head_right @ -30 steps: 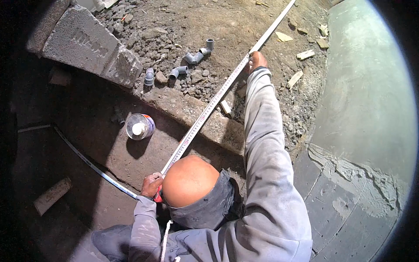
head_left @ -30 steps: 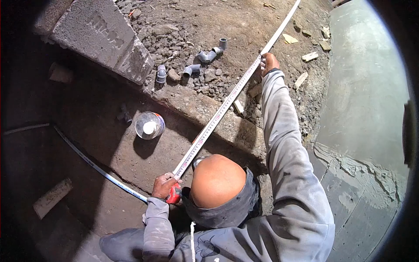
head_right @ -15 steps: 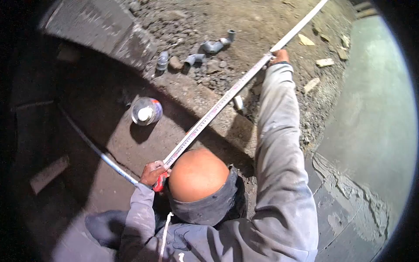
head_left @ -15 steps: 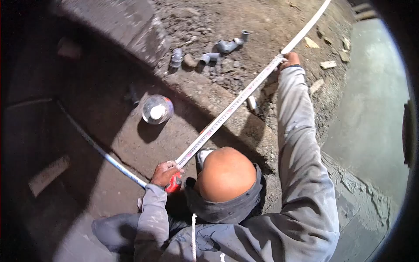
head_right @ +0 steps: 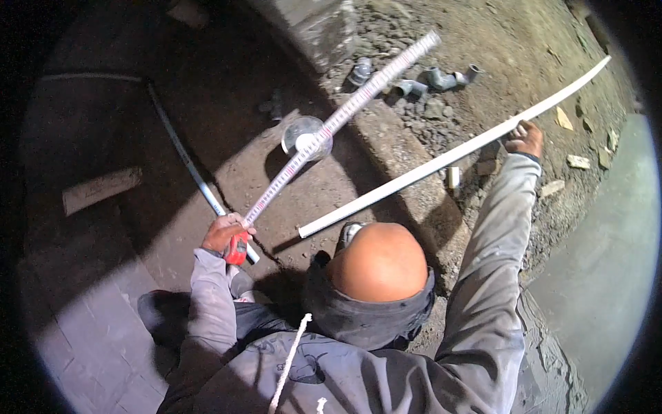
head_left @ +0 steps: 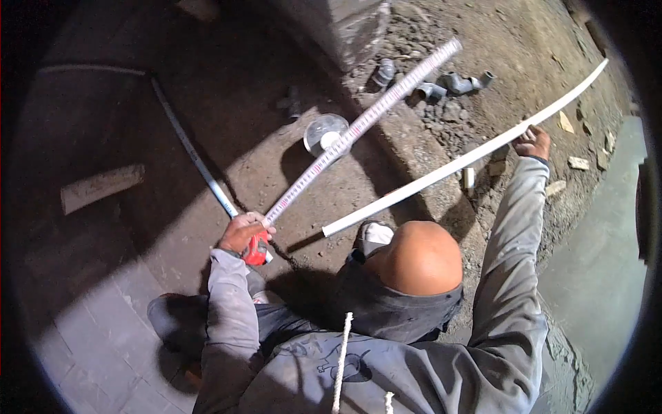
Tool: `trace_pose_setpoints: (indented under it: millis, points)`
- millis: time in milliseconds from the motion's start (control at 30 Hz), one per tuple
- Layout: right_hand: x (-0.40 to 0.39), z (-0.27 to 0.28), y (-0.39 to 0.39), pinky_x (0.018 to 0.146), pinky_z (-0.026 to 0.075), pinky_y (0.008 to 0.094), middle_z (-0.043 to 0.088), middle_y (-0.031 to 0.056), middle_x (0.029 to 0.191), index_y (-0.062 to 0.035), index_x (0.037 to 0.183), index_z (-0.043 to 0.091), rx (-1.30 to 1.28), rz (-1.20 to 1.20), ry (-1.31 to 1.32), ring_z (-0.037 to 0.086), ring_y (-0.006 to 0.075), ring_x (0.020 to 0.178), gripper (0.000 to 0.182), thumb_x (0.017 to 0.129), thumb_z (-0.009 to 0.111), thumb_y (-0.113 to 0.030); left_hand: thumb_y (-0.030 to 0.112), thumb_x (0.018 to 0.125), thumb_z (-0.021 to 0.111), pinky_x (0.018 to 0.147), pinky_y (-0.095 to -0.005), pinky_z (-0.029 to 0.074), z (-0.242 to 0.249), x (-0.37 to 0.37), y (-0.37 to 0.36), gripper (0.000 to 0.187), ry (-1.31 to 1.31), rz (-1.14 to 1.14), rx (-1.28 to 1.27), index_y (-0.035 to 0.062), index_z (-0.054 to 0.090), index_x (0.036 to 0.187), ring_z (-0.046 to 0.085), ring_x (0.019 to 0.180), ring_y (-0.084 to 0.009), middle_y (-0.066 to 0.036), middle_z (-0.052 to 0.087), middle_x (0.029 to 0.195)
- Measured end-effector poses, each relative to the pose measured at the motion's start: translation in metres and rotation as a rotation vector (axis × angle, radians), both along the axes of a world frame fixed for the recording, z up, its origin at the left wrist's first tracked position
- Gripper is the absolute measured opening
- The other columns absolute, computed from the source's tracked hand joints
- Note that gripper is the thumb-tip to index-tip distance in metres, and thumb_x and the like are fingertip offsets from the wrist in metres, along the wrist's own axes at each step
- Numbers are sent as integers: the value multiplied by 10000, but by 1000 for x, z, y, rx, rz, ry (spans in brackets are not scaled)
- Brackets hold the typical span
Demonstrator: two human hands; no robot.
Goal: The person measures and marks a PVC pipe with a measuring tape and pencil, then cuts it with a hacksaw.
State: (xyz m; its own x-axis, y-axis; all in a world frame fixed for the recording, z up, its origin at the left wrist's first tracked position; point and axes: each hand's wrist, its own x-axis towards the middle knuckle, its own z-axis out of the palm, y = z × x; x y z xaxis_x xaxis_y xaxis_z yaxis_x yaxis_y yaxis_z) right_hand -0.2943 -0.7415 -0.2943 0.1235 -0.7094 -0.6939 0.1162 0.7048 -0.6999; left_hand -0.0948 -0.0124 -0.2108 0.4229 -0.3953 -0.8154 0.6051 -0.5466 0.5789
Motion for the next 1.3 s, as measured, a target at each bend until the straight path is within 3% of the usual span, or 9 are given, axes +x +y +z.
trace_pose_setpoints:
  millis: [300,400,600,733,1000,1133,1167,1233,1300]
  points:
    - [3,29,89,894,394,457,533,140,1143,-16,1154,458,3,39,-262,508,288,1021,354,837,530,-159,339,825,620,674,-290,436,14,38,83,330,-416,-276,256,25,655,917,562,741,-118,-32,606,758]
    - [13,34,128,909,388,446,523,141,1173,4,1109,498,-37,65,-260,495,278,1050,319,837,524,-161,346,817,624,782,-309,449,1,50,114,391,-522,-331,362,6,647,1008,602,856,-169,-101,666,904]
    - [16,17,145,718,428,351,618,126,1008,22,1046,522,-6,184,-269,552,221,814,276,836,530,-157,263,822,613,852,-316,449,-34,62,189,351,-534,-164,481,-1,641,1052,624,938,-213,-126,673,992]
    - [40,50,191,587,369,305,444,8,652,39,937,567,11,128,-193,401,153,582,231,827,534,-162,284,814,610,814,-337,471,-64,49,251,345,-767,-29,730,37,647,1052,634,902,-270,-141,671,963]
    - [67,63,223,559,333,298,443,-12,593,-73,721,498,-21,62,-89,405,143,539,157,828,527,-185,343,809,592,808,-416,483,-94,50,298,331,-791,35,1133,76,657,993,624,929,-337,-180,653,972]
    - [63,40,224,450,317,276,448,-2,589,-94,723,474,-24,288,-352,406,140,474,147,828,521,-185,364,801,625,755,-409,503,-74,53,277,376,-479,356,1326,43,657,994,647,883,-282,-168,665,966]
    - [51,11,204,503,409,318,512,34,641,-49,831,530,-7,414,-431,491,191,542,112,841,468,-142,361,801,637,744,-407,507,-66,57,267,396,-413,397,1333,19,650,1001,648,878,-273,-167,663,978]
    - [80,47,263,490,417,312,516,34,651,-40,848,535,-188,229,-142,519,204,570,80,819,477,-87,354,805,647,734,-404,510,-62,74,237,423,-454,394,1292,-13,637,1016,645,880,-271,-167,656,1010]
    - [81,43,282,484,400,311,448,-1,560,-66,726,516,42,240,-458,448,157,508,99,823,507,-87,319,825,632,815,-381,480,-69,106,225,420,-939,374,1033,-19,613,1073,616,952,-300,-178,618,1104]
